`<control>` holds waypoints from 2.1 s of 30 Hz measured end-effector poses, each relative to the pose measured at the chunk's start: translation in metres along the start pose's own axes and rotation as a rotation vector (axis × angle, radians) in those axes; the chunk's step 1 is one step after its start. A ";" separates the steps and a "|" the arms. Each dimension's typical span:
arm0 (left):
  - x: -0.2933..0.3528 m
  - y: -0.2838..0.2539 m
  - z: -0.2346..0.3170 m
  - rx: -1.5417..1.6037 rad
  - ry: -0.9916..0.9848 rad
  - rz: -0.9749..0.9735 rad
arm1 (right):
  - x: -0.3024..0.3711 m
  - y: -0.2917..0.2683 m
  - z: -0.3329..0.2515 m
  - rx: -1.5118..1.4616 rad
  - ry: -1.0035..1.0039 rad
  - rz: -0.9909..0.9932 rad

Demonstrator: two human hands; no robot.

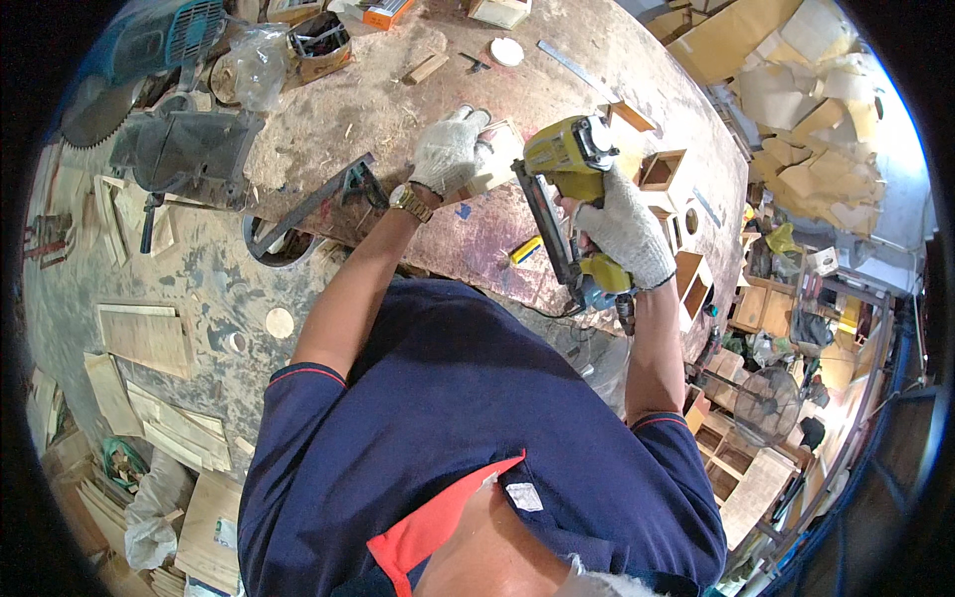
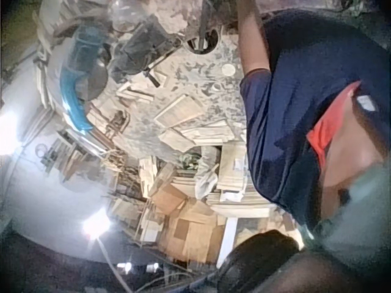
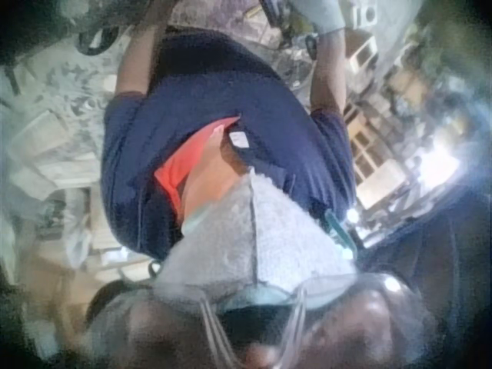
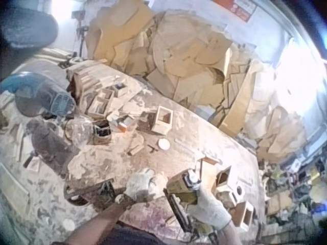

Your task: The person assembles small wooden boxes by aligning pieces and fastening them with a nail gun, then drills holes into a flat wooden piece. The person handles multiple box components and uses power tools to join and modify the wood.

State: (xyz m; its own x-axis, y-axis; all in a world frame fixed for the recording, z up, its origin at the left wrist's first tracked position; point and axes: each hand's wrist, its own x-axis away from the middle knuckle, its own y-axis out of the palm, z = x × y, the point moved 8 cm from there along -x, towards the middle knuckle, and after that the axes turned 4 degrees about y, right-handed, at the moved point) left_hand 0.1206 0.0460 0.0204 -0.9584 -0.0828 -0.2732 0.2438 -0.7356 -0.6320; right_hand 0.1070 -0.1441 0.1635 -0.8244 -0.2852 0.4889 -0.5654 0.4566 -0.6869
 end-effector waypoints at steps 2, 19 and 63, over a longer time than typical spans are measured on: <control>0.000 0.000 0.001 0.000 0.007 0.016 | 0.001 0.003 -0.008 0.056 -0.077 -0.003; -0.003 -0.014 0.029 -0.442 0.055 0.027 | 0.017 0.000 0.095 -0.135 0.010 0.261; -0.112 0.077 -0.185 -0.702 -0.031 -0.177 | -0.057 0.159 0.183 -0.452 0.196 0.108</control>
State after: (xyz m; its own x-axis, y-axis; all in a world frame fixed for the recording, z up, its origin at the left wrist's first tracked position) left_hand 0.2739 0.1230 -0.1314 -0.9935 -0.0296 -0.1095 0.1126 -0.1352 -0.9844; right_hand 0.0589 -0.2095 -0.0723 -0.8326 -0.0726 0.5492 -0.3730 0.8064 -0.4589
